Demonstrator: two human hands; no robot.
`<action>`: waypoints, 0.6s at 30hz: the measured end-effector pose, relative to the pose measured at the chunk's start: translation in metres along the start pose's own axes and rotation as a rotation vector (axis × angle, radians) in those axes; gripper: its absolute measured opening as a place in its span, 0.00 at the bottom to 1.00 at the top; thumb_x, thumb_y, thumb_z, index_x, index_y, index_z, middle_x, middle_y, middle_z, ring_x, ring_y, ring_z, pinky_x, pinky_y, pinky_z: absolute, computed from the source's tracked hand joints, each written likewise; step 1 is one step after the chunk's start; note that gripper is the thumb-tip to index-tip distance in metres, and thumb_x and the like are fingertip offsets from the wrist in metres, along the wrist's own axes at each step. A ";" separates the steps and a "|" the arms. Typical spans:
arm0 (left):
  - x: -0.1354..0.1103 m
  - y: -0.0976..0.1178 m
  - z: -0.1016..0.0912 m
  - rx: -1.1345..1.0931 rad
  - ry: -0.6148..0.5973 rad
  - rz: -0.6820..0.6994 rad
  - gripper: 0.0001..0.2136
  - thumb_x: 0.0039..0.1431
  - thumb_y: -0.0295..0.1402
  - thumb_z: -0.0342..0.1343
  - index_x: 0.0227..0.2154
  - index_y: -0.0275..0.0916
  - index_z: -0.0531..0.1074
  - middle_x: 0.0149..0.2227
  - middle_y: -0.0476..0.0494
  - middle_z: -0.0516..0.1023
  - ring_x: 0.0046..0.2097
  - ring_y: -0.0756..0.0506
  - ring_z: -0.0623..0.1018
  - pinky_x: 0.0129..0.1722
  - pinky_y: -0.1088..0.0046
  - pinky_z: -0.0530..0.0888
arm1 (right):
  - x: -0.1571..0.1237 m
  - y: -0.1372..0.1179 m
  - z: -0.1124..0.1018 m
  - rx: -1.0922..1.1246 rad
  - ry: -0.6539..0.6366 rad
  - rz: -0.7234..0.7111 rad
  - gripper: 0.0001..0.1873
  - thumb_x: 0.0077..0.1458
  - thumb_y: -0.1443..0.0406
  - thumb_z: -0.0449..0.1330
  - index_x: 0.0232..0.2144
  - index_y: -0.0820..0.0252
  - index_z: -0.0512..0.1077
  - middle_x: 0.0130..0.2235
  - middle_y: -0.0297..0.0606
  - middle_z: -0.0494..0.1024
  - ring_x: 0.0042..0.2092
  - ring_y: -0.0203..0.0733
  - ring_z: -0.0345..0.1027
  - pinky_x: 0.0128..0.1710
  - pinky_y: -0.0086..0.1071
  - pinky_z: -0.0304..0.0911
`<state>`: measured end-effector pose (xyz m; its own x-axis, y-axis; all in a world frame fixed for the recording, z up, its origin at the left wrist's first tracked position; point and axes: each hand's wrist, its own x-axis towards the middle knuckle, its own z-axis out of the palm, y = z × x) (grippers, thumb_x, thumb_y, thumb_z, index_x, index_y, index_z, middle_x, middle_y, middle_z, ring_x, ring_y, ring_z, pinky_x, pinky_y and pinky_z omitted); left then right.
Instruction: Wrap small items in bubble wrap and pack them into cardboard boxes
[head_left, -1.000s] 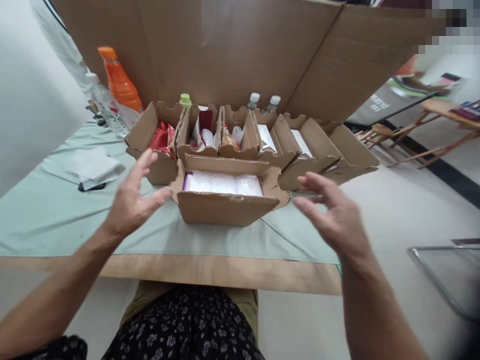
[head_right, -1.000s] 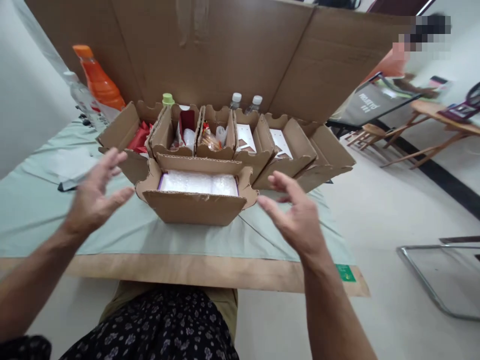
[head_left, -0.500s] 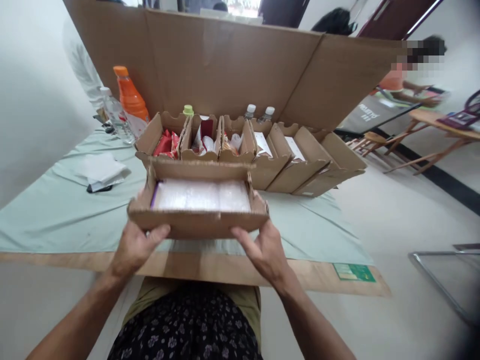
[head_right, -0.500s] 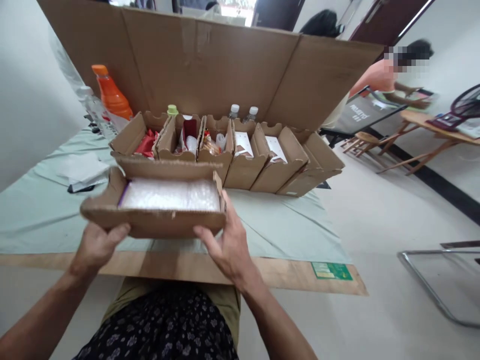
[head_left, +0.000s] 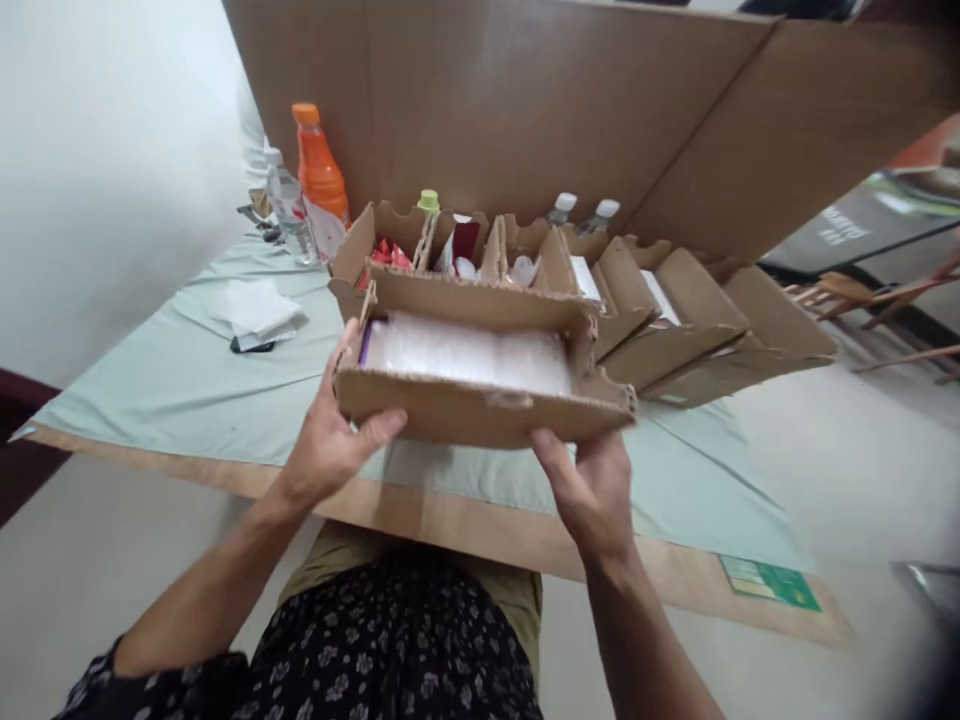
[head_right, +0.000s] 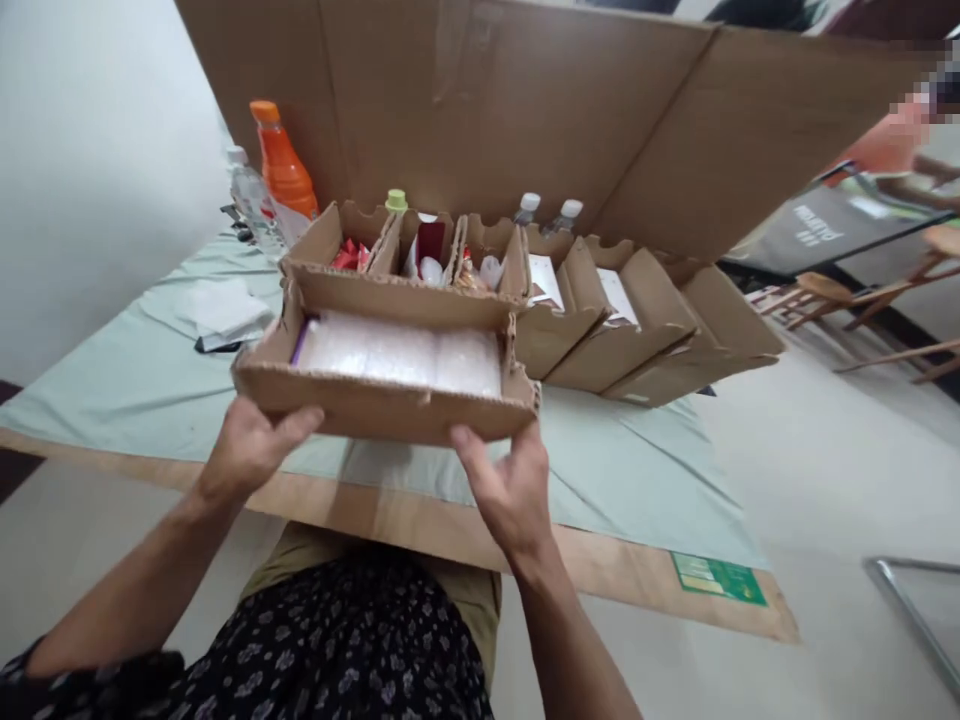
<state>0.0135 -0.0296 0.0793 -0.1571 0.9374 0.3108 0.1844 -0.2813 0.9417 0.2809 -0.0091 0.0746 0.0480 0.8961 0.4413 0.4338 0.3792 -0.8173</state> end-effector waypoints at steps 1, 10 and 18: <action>0.007 0.000 -0.007 0.010 0.038 0.015 0.51 0.57 0.52 0.68 0.75 0.35 0.49 0.69 0.29 0.69 0.66 0.32 0.74 0.66 0.53 0.73 | 0.010 0.002 0.013 0.053 -0.001 -0.015 0.33 0.60 0.45 0.64 0.60 0.58 0.72 0.55 0.48 0.80 0.58 0.56 0.73 0.61 0.52 0.66; -0.057 -0.036 -0.032 0.299 0.477 -0.087 0.42 0.63 0.45 0.64 0.74 0.41 0.53 0.72 0.34 0.64 0.68 0.34 0.72 0.68 0.57 0.72 | 0.029 0.018 0.113 0.277 -0.351 0.009 0.46 0.62 0.40 0.59 0.72 0.57 0.56 0.71 0.52 0.65 0.69 0.57 0.61 0.68 0.54 0.59; -0.088 -0.071 -0.074 0.388 0.736 -0.152 0.48 0.59 0.38 0.67 0.75 0.43 0.43 0.74 0.30 0.56 0.73 0.33 0.63 0.72 0.47 0.61 | 0.078 -0.036 0.259 0.048 -0.657 -0.165 0.41 0.69 0.48 0.50 0.74 0.66 0.50 0.73 0.55 0.61 0.72 0.57 0.57 0.71 0.55 0.53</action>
<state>-0.0580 -0.1077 -0.0055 -0.7743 0.5486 0.3155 0.4090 0.0534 0.9110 0.0357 0.1065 0.0425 -0.5788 0.7739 0.2570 0.3473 0.5191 -0.7810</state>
